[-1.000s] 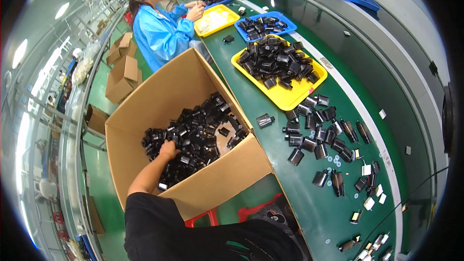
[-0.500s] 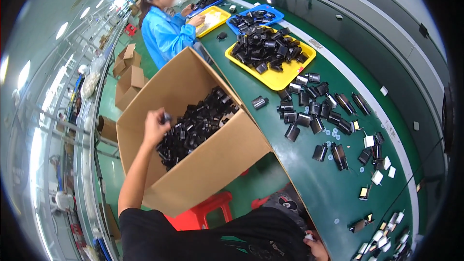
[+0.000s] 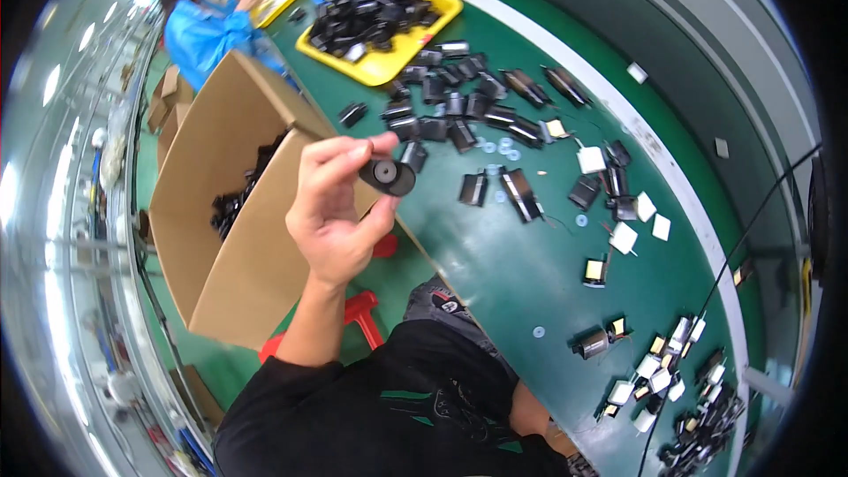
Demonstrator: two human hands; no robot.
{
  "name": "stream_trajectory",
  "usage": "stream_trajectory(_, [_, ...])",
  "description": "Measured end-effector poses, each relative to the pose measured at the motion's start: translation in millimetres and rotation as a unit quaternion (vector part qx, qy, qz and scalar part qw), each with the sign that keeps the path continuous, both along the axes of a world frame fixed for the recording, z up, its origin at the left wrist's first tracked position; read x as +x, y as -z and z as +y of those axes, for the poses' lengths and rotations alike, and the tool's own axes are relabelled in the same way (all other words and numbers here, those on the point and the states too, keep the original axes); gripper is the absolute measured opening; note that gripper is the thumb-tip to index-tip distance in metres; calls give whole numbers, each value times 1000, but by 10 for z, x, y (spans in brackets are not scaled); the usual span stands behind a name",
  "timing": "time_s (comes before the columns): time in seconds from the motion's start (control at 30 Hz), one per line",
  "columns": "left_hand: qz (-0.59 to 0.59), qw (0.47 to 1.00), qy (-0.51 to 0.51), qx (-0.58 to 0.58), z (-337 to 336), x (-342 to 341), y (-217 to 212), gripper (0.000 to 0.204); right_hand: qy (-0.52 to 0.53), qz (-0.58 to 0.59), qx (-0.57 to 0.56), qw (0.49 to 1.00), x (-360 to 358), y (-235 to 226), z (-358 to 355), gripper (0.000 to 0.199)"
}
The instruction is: The person assembles plastic and metal electronic housing components by hand at an industrial workstation.
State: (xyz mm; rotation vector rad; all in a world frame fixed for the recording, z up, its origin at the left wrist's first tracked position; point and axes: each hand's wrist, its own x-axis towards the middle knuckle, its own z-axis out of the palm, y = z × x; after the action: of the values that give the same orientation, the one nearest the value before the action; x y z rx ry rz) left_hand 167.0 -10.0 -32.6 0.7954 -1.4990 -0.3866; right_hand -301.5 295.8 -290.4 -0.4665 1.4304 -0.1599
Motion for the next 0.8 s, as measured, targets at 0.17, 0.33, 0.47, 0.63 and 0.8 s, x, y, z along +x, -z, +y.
stream_trajectory(0.17, [14, 983, 120, 136, -380, -554, 336, 56, 105, -8, 2, 994, 236, 91, 238, 27])
stream_trajectory(0.33, [10, 905, 203, 374, -511, -1058, 526, 49, 172, -28, -6, 985, 529, 130, 179, 28])
stream_trajectory(0.47, [-128, 889, 148, 415, -572, -1318, 450, 41, 192, -49, -29, 980, 727, 176, -81, 28])
stream_trajectory(0.63, [-155, 863, 155, 455, -689, -1481, 295, 39, 181, -58, -65, 980, 761, 230, -363, 28])
stream_trajectory(0.8, [68, 812, 258, 519, -758, -1494, 401, 36, 172, -32, -97, 980, 774, 239, -443, 29])
